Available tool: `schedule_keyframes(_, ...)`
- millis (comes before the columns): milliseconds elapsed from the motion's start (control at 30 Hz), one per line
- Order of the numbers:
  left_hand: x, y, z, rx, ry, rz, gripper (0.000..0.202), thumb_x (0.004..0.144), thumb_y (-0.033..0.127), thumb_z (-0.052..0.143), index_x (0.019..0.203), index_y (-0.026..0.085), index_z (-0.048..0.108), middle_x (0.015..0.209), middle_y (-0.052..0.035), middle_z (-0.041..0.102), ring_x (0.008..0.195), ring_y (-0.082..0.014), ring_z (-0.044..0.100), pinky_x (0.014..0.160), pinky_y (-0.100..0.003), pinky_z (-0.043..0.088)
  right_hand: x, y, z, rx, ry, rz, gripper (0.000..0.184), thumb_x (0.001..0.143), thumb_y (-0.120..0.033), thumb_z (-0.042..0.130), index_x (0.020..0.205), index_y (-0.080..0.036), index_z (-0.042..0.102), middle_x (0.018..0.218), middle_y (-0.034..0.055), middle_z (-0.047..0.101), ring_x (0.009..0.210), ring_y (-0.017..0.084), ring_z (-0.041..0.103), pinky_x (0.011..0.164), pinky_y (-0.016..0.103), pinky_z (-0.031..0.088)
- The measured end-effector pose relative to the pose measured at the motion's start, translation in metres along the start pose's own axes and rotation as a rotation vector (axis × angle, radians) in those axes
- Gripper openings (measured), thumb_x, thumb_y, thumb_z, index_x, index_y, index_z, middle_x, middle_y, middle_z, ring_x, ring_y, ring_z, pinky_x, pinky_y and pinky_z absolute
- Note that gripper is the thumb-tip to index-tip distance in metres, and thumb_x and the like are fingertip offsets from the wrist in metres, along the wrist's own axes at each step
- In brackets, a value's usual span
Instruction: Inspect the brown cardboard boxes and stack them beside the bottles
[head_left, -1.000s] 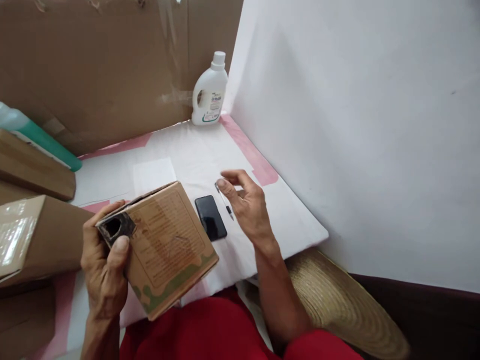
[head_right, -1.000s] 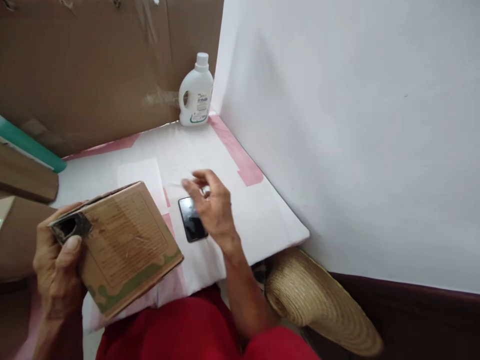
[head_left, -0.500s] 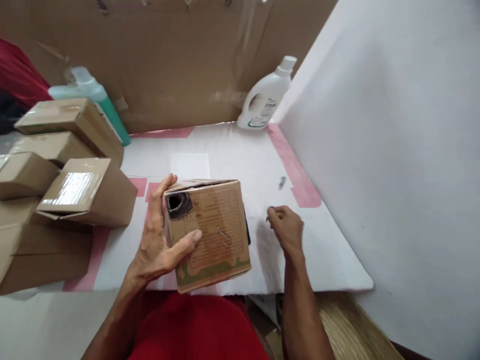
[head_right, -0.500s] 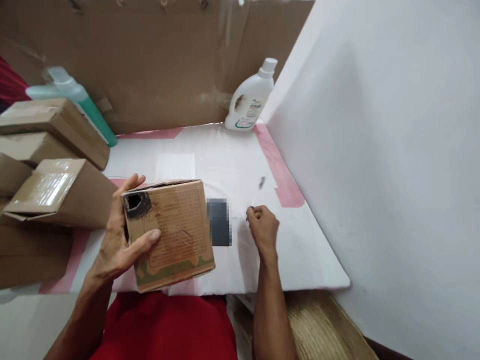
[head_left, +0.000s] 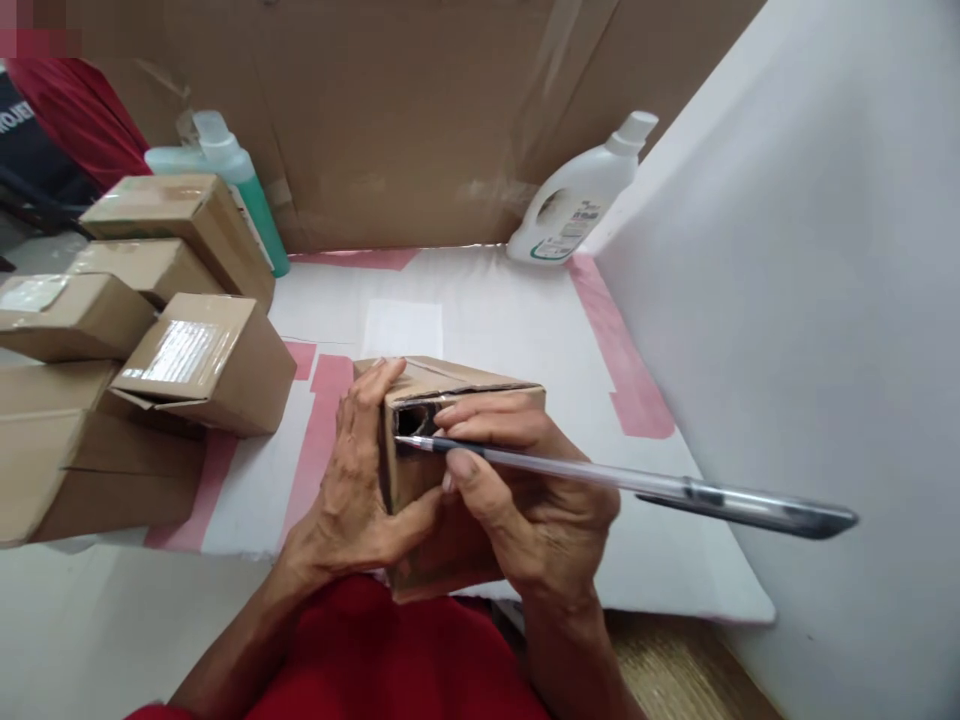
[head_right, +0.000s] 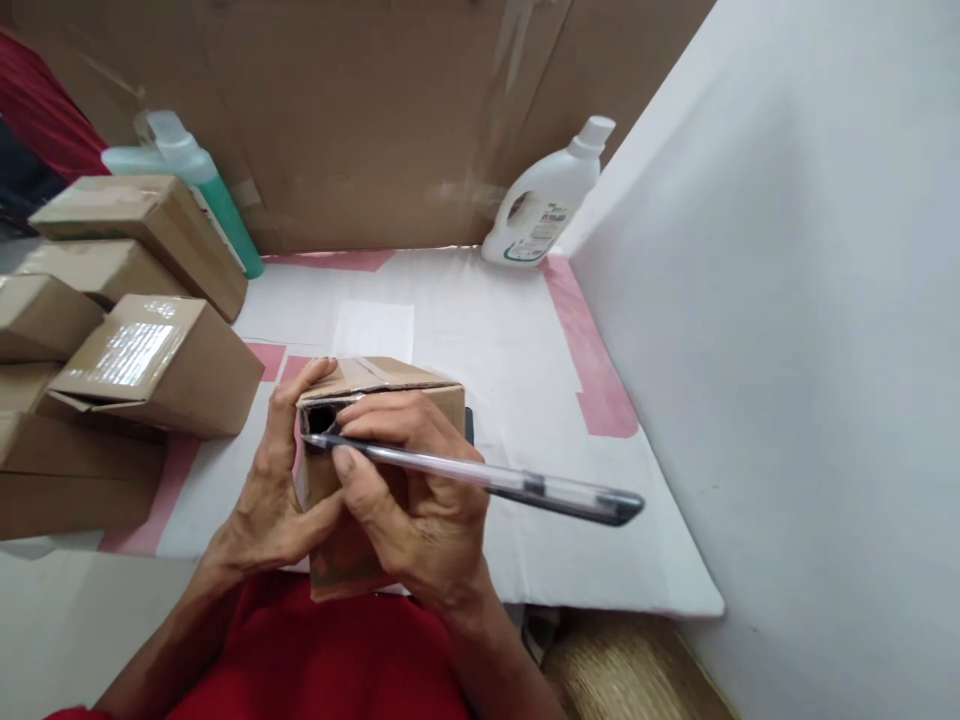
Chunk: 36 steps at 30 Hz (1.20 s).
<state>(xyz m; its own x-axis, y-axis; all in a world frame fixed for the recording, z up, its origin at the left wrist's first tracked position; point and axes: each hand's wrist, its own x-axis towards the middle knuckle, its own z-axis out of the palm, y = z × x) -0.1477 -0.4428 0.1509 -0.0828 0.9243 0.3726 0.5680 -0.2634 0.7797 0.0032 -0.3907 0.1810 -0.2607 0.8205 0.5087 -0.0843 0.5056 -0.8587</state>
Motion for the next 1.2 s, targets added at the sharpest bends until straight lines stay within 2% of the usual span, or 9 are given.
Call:
schedule_keyframes(267, 0.001, 0.002, 0.000, 0.013, 0.003, 0.010, 0.090, 0.086, 0.036, 0.072, 0.161, 0.028, 0.024, 0.159, -0.0149, 0.040, 0.148, -0.0389, 0.041, 0.121, -0.061, 0.037, -0.004, 0.000, -0.002, 0.006, -0.062, -0.017, 0.015, 0.091, -0.013, 0.066, 0.097, -0.025, 0.070, 0.097, 0.0012, 0.075, 0.093, 0.019, 0.071, 0.086, 0.037, 0.060)
schedule_keyframes(367, -0.001, -0.001, -0.002, 0.007, -0.019, -0.009, 0.091, 0.085, 0.037, 0.073, 0.161, 0.029, 0.023, 0.161, -0.0146, 0.039, 0.149, -0.0392, 0.040, 0.122, -0.062, 0.036, -0.004, -0.004, -0.007, 0.066, -0.002, 0.025, 0.011, 0.093, -0.015, 0.063, 0.093, -0.024, 0.068, 0.097, 0.0016, 0.075, 0.082, 0.017, 0.071, 0.071, 0.031, 0.060)
schedule_keyframes(467, -0.004, -0.006, -0.007, -0.012, -0.003, -0.040, 0.093, 0.083, 0.039, 0.076, 0.161, 0.029, 0.026, 0.162, -0.0129, 0.039, 0.150, -0.0374, 0.038, 0.123, -0.060, 0.035, 0.004, 0.005, -0.035, 0.066, 0.192, 0.102, 0.004, 0.097, -0.023, 0.063, 0.093, -0.024, 0.064, 0.096, 0.0019, 0.075, 0.057, 0.011, 0.063, 0.049, 0.024, 0.048)
schedule_keyframes(567, -0.007, -0.012, -0.012, -0.036, 0.036, -0.080, 0.094, 0.081, 0.040, 0.079, 0.161, 0.030, 0.030, 0.161, -0.0107, 0.041, 0.147, -0.0349, 0.043, 0.121, -0.055, 0.040, 0.009, 0.042, -0.081, -0.135, 0.288, 0.260, 0.018, 0.094, -0.035, 0.071, 0.087, -0.023, 0.059, 0.078, -0.0019, 0.070, 0.046, 0.009, 0.050, 0.042, 0.022, 0.036)
schedule_keyframes(700, -0.006, -0.017, -0.013, -0.037, 0.053, -0.066, 0.096, 0.080, 0.040, 0.081, 0.162, 0.029, 0.031, 0.162, -0.0097, 0.040, 0.149, -0.0359, 0.041, 0.125, -0.056, 0.035, -0.012, 0.116, -0.127, -0.702, 0.054, 0.621, 0.025, 0.095, -0.033, 0.063, 0.076, -0.023, 0.051, 0.065, -0.0029, 0.061, 0.058, 0.013, 0.054, 0.058, 0.025, 0.041)
schedule_keyframes(833, -0.005, -0.014, -0.013, -0.039, 0.057, -0.068, 0.092, 0.081, 0.043, 0.080, 0.160, 0.032, 0.034, 0.162, -0.0082, 0.042, 0.148, -0.0375, 0.041, 0.125, -0.059, 0.034, -0.044, 0.165, -0.128, -1.003, -0.175, 0.839, 0.016, 0.095, -0.022, 0.060, 0.080, -0.020, 0.059, 0.078, 0.0049, 0.071, 0.076, 0.019, 0.063, 0.069, 0.028, 0.038)
schedule_keyframes(967, -0.003, -0.011, -0.012, -0.066, 0.057, -0.096, 0.089, 0.083, 0.046, 0.077, 0.159, 0.036, 0.034, 0.162, -0.0065, 0.042, 0.148, -0.0385, 0.042, 0.126, -0.062, 0.032, -0.053, 0.169, -0.121, -1.060, -0.232, 0.904, 0.012, 0.098, -0.022, 0.059, 0.090, -0.017, 0.065, 0.091, 0.0110, 0.075, 0.084, 0.022, 0.066, 0.069, 0.030, 0.035)
schedule_keyframes(1133, -0.003, -0.011, -0.012, -0.061, 0.068, -0.099, 0.091, 0.080, 0.047, 0.080, 0.158, 0.033, 0.036, 0.160, -0.0078, 0.044, 0.147, -0.0393, 0.043, 0.126, -0.062, 0.033, -0.047, 0.149, -0.117, -1.134, -0.228, 0.903, 0.016, 0.102, -0.025, 0.056, 0.106, -0.014, 0.066, 0.114, 0.0172, 0.072, 0.097, 0.024, 0.068, 0.074, 0.031, 0.038)
schedule_keyframes(1200, -0.003, -0.010, -0.012, -0.063, 0.068, -0.093, 0.091, 0.080, 0.046, 0.080, 0.159, 0.033, 0.035, 0.161, -0.0076, 0.044, 0.147, -0.0383, 0.043, 0.126, -0.060, 0.033, -0.047, 0.141, -0.109, -1.126, -0.241, 0.892, 0.023, 0.104, -0.034, 0.055, 0.108, -0.014, 0.066, 0.113, 0.0162, 0.072, 0.098, 0.025, 0.068, 0.076, 0.031, 0.041)
